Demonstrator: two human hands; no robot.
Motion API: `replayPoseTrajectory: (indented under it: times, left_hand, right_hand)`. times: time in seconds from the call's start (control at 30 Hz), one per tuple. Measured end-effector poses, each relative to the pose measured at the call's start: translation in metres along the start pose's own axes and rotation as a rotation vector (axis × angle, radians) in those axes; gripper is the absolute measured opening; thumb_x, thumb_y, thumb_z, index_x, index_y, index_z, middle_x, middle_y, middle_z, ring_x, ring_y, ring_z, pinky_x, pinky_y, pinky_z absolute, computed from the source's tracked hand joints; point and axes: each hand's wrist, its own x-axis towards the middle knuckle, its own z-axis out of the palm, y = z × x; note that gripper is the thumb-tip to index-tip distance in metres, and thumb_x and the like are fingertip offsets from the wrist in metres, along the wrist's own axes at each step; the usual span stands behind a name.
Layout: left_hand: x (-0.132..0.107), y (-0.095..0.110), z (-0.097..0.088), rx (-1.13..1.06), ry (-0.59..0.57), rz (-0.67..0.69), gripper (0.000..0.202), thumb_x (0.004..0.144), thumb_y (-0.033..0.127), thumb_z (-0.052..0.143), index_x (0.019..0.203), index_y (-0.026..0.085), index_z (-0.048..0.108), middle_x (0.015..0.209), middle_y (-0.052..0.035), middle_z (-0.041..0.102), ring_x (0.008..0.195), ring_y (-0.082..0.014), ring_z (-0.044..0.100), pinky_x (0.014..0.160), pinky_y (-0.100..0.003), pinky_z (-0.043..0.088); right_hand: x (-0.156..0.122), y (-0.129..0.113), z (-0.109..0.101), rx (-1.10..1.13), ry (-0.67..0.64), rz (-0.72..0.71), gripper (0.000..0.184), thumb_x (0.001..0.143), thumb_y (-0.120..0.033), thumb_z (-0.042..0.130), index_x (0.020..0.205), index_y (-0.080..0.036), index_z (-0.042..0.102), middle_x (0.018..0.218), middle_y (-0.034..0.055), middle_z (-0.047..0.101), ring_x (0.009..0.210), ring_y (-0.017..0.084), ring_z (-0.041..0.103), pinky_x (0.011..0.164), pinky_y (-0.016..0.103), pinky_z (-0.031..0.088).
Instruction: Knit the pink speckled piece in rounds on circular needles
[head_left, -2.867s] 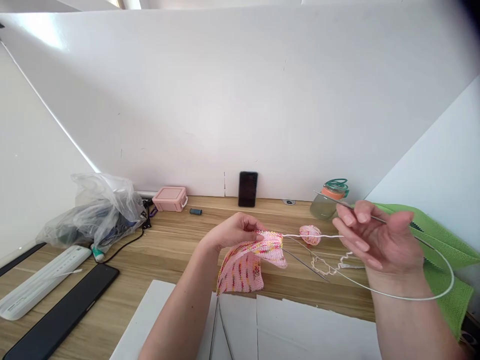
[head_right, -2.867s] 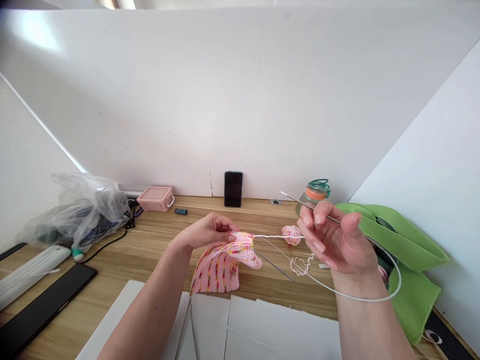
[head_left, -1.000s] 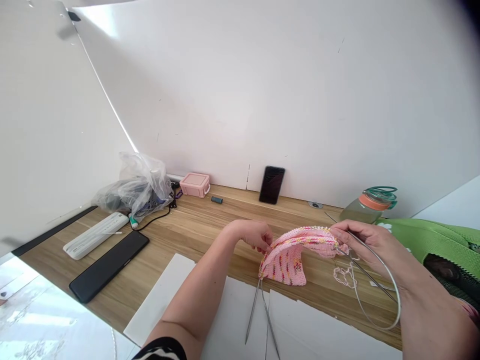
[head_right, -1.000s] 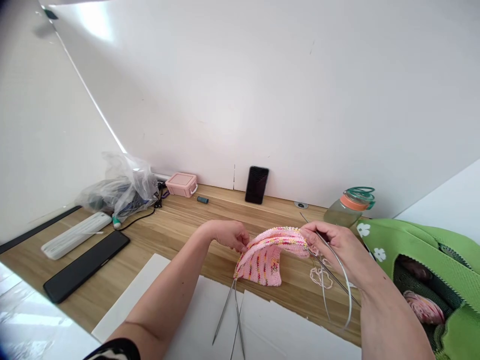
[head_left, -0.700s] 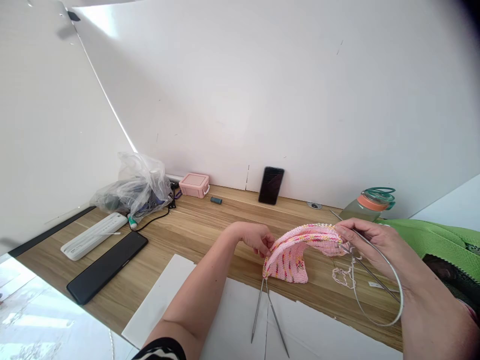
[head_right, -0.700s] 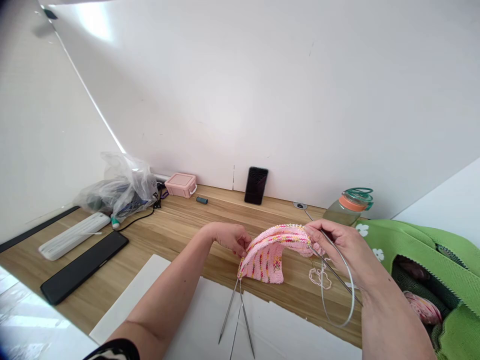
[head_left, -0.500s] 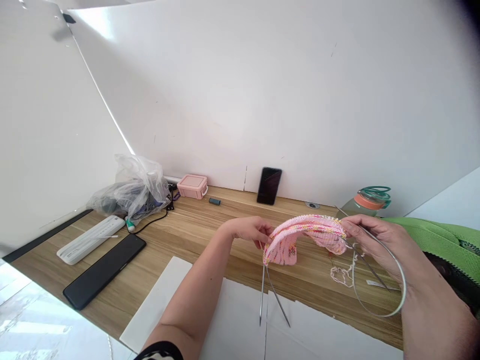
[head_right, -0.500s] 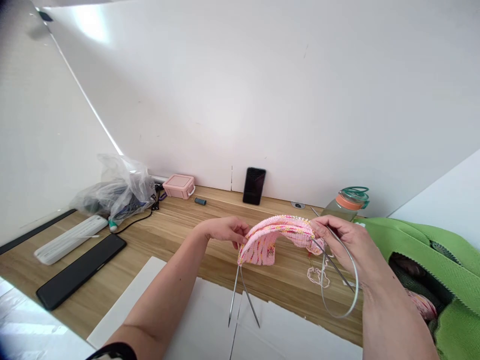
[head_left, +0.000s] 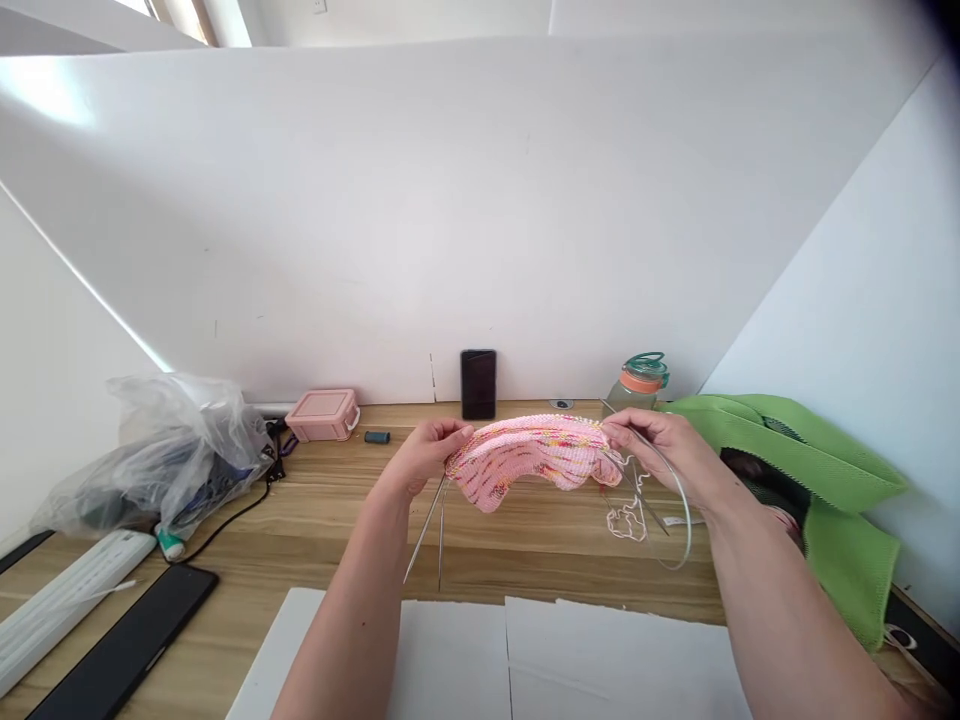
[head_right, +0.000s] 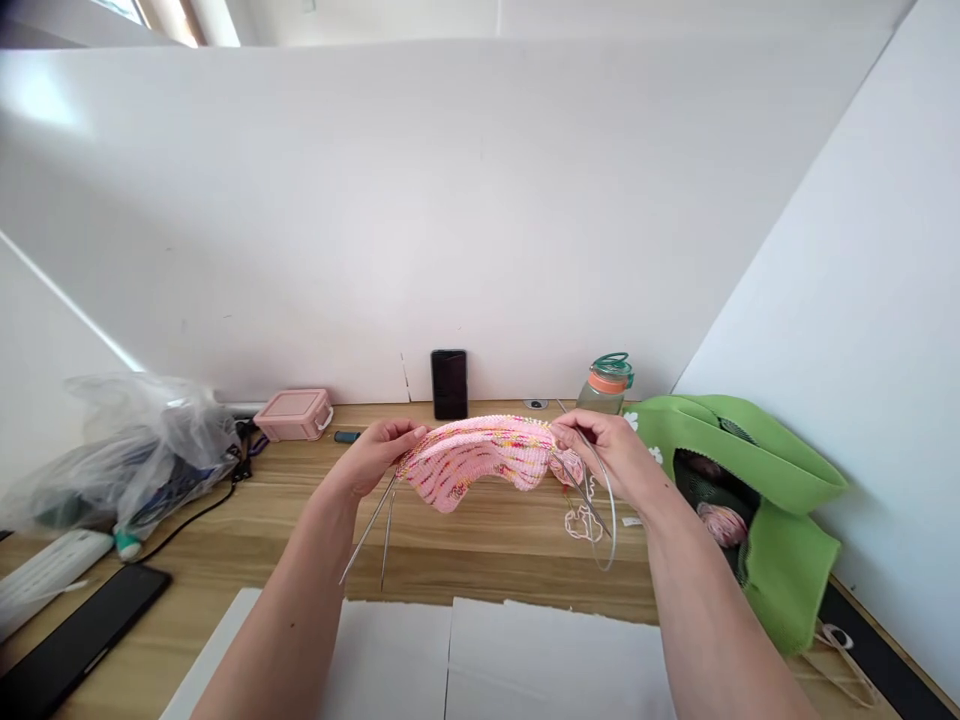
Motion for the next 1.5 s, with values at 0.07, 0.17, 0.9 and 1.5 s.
replayPoseTrajectory:
  times: [0.07, 0.17, 0.9, 1.5]
  left_hand:
    - [-0.002, 0.004, 0.0, -0.005, -0.01, -0.003, 0.041, 0.075, 0.052, 0.068, 0.081, 0.011, 0.067, 0.065, 0.0008, 0.059, 0.057, -0.0089, 0.046, 0.054, -0.021, 0.031]
    - [-0.004, 0.008, 0.001, -0.01, -0.038, 0.0, 0.04, 0.073, 0.048, 0.071, 0.089, 0.01, 0.072, 0.074, -0.0027, 0.066, 0.063, -0.0111, 0.051, 0.059, -0.022, 0.035]
    - [-0.01, 0.009, 0.003, -0.074, -0.123, 0.022, 0.041, 0.075, 0.043, 0.073, 0.101, 0.011, 0.071, 0.09, -0.0086, 0.071, 0.076, -0.015, 0.061, 0.066, -0.023, 0.043]
    - [-0.012, 0.017, 0.009, 0.0, -0.226, 0.061, 0.045, 0.082, 0.045, 0.066, 0.112, 0.012, 0.069, 0.108, -0.0136, 0.071, 0.092, -0.0214, 0.065, 0.076, -0.027, 0.048]
  right_hand:
    - [-0.001, -0.003, -0.002, 0.003, -0.021, -0.001, 0.048, 0.084, -0.063, 0.051, 0.081, -0.018, 0.066, 0.072, 0.0041, 0.062, 0.066, 0.016, 0.052, 0.06, 0.028, 0.041]
    - [-0.003, -0.008, -0.005, -0.002, -0.052, -0.004, 0.048, 0.084, -0.064, 0.051, 0.081, -0.018, 0.066, 0.069, 0.0033, 0.062, 0.064, 0.016, 0.052, 0.058, 0.027, 0.039]
    - [-0.012, 0.002, -0.014, 0.008, -0.313, 0.041, 0.04, 0.089, -0.058, 0.05, 0.093, -0.022, 0.067, 0.083, 0.0057, 0.069, 0.076, 0.02, 0.059, 0.068, 0.03, 0.046]
    - [-0.01, -0.001, -0.013, 0.02, -0.238, 0.026, 0.04, 0.087, -0.06, 0.052, 0.085, -0.022, 0.068, 0.079, 0.0044, 0.067, 0.073, 0.019, 0.058, 0.066, 0.029, 0.046]
